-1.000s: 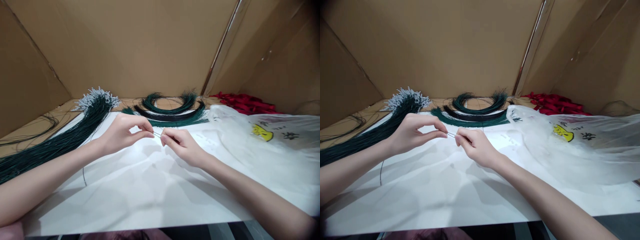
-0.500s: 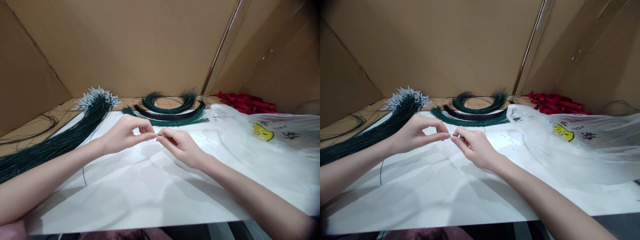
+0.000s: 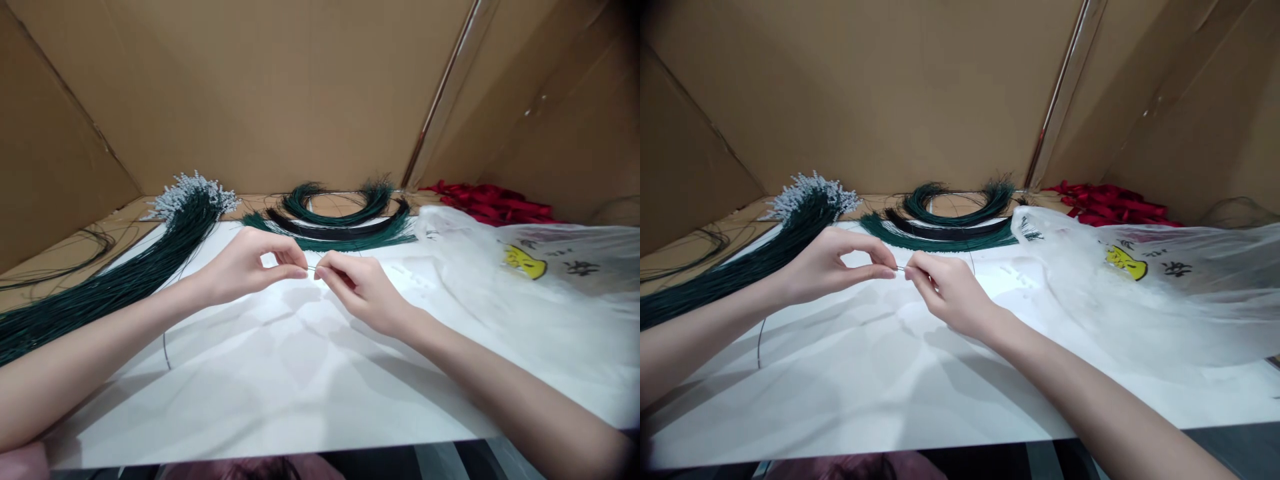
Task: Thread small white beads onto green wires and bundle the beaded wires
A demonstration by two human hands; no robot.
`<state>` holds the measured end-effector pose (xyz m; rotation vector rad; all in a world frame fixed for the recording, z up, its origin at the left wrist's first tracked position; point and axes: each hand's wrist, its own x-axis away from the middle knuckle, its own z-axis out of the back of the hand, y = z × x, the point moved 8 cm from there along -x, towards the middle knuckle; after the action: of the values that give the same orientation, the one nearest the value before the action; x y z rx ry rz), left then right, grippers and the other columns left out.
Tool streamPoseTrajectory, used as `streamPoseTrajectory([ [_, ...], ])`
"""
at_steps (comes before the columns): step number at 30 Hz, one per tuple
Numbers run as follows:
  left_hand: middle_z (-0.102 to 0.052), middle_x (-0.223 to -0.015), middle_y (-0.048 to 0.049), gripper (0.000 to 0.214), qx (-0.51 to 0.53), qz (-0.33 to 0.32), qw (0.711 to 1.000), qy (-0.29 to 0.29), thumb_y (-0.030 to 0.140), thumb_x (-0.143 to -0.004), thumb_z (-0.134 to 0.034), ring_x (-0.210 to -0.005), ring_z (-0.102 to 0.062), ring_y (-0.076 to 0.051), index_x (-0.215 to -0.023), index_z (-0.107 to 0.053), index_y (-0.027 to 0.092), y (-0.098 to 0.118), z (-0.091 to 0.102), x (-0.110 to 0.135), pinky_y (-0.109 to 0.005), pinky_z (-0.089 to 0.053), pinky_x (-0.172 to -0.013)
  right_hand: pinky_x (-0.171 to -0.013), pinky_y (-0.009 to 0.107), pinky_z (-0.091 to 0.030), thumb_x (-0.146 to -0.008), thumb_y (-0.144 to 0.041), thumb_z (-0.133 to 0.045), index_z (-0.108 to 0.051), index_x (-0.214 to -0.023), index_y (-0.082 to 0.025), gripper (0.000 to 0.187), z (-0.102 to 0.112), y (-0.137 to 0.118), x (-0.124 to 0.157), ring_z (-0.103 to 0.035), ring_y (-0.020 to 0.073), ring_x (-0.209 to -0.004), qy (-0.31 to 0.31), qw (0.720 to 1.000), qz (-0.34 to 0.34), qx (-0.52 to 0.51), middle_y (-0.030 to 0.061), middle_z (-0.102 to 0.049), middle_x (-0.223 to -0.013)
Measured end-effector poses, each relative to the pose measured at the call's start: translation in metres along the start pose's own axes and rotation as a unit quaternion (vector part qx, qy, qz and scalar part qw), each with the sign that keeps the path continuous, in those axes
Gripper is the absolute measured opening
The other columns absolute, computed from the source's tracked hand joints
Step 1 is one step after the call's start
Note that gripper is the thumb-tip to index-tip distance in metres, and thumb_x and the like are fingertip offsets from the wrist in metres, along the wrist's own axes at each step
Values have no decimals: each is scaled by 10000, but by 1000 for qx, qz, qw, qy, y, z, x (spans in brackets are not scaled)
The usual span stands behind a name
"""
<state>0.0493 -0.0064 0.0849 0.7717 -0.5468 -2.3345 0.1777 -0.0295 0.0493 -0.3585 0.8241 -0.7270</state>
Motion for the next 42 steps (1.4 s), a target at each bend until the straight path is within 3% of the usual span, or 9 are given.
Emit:
streamPoseTrajectory([
  [18, -728, -736, 19, 142, 21, 13, 999, -22, 303, -853, -701, -669, -638, -98, -797, -721, 174, -3, -7, 0, -168, -459, -605, -544, 208, -304, -989, -204, -486, -553, -835, -174, 170, -3, 1, 2, -391, 81, -558, 7, 1000, 0, -17, -39, -509, -648],
  [32, -732, -784, 13, 161, 44, 63, 997, -16, 336, -837, -729, -733, -646, -106, -798, -712, 180, -21, -12, -2, -180, -457, -652, -515, 193, -284, -958, -180, -512, -539, -825, -159, 138, 4, 9, 1, -361, 64, -536, 42, 998, -5, -36, -58, -466, -620],
  [37, -737, -856, -3, 80, 19, 69, 996, -58, 260, -851, -710, -808, -654, -133, -842, -706, 180, -39, -30, -9, -209, -463, -702, -504, 205, -289, -964, -214, -512, -551, -811, -155, 168, 15, 28, 7, -366, 72, -536, 93, 992, -35, -71, -51, -466, -615],
  [42, -693, -868, -22, 82, -35, 18, 996, -78, 241, -866, -693, -786, -629, -137, -906, -700, 170, -44, -59, -17, -246, -450, -731, -499, 217, -295, -962, -214, -509, -553, -806, -154, 173, 17, 41, 16, -382, 76, -534, 112, 987, -52, -107, -46, -467, -617],
])
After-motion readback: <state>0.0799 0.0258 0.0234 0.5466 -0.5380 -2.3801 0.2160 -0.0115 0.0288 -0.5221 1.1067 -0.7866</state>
